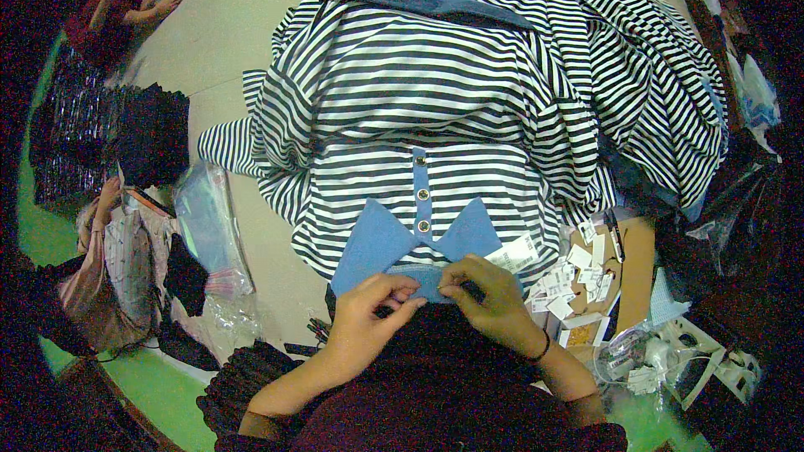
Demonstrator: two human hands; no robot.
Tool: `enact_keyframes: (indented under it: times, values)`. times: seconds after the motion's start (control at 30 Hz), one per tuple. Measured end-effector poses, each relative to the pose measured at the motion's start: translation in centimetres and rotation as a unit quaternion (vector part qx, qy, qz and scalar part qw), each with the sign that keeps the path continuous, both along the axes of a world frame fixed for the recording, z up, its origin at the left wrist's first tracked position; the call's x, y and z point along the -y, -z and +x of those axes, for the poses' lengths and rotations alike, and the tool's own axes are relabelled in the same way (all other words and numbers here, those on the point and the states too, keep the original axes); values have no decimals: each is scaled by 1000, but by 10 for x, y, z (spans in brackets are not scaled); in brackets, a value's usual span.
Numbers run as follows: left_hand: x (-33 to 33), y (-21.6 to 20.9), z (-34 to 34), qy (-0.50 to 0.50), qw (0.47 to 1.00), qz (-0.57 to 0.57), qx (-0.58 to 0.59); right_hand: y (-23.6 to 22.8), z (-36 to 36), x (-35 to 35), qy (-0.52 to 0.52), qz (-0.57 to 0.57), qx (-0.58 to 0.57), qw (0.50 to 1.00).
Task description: The person sits on the floor and repeatedly picks up small white tags, then pins them onto the blue collar area of a striped shirt. They handle the shirt and tags by hand, smoothing the collar and adjusting the tag placement between each pinning action.
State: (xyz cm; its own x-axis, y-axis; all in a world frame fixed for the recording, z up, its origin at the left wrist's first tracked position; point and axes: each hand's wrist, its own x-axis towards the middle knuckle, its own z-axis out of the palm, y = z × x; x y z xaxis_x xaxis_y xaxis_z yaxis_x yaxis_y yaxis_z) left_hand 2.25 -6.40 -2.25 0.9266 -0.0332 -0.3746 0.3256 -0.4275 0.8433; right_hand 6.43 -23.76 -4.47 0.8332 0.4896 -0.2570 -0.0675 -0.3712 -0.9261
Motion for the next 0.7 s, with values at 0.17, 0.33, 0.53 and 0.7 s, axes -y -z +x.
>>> enact_keyframes:
  times: [0.17,0.33,0.53,0.7]
  values:
    - [6,15,-6,-90,984,-120,-100,4,-1,-3,5,19,-17,1000]
    - [3,25,-7,-117,960,-198,-161,10,-2,-4,-18,-11,-30,999]
    - [-2,31,-6,-86,954,-215,-189,13,-3,-4,-38,1,-35,999]
    - [-3,36,-7,-98,934,-286,-192,13,-2,-6,-34,21,-28,999]
